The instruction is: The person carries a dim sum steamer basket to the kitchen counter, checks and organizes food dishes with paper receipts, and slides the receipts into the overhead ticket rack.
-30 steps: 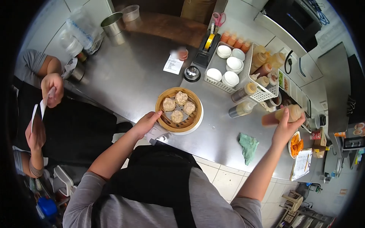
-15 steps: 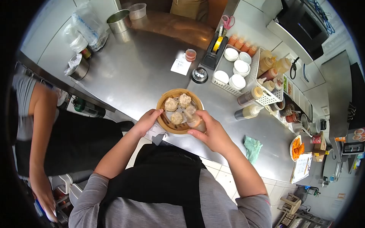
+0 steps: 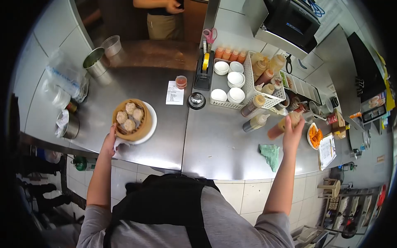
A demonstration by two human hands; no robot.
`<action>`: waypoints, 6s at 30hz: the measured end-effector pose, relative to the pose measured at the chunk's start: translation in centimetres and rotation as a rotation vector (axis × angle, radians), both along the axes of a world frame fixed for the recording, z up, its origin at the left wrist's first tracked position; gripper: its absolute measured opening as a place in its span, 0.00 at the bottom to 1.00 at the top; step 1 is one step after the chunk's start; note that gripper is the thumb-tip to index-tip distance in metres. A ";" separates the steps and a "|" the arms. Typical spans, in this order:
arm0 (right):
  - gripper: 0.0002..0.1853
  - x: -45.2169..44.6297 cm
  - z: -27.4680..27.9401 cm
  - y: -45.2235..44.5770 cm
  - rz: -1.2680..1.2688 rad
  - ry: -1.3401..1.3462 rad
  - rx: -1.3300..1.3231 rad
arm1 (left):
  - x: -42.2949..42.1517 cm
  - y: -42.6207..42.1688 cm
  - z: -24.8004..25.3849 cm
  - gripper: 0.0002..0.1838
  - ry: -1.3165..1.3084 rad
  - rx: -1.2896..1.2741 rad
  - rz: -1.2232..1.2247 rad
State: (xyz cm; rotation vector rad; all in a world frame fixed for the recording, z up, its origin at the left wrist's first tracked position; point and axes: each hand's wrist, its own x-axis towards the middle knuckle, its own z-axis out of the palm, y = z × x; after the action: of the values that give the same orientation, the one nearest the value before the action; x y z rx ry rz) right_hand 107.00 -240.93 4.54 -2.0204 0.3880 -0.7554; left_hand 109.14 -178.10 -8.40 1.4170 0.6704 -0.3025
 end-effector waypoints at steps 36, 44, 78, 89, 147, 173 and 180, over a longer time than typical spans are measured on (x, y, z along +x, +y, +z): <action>0.34 -9.2 -3.8 13.1 0.645 0.366 -0.499 | -1.2 -27.9 8.6 0.28 -0.993 0.018 -0.253; 0.12 -5.7 0.5 17.7 0.677 0.311 0.984 | -2.5 -28.6 11.9 0.33 -0.860 -0.089 -0.364; 0.11 12.6 46.7 7.2 0.342 -0.718 -0.318 | -5.1 -14.9 34.3 0.29 -1.331 -0.159 -0.035; 0.16 1.8 36.1 28.2 1.262 0.081 0.099 | -3.5 -16.2 43.0 0.32 -1.458 0.203 -0.227; 0.13 -8.8 33.8 -8.7 0.298 -0.318 -0.108 | 15.9 -40.4 67.7 0.21 -1.931 0.733 -0.048; 0.12 -9.3 33.5 -6.7 0.359 -0.269 -0.033 | 17.1 -32.4 71.5 0.11 -1.859 0.891 1.163; 0.12 -9.6 35.2 -1.9 0.376 -0.256 -0.078 | 17.2 -26.5 71.2 0.16 -1.764 0.206 0.589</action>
State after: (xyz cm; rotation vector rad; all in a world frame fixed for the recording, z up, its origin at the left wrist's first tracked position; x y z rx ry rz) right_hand 97.39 -242.79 39.78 -1.9576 -0.1688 -0.7849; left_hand 126.38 -204.61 62.78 1.0705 -0.4095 1.3915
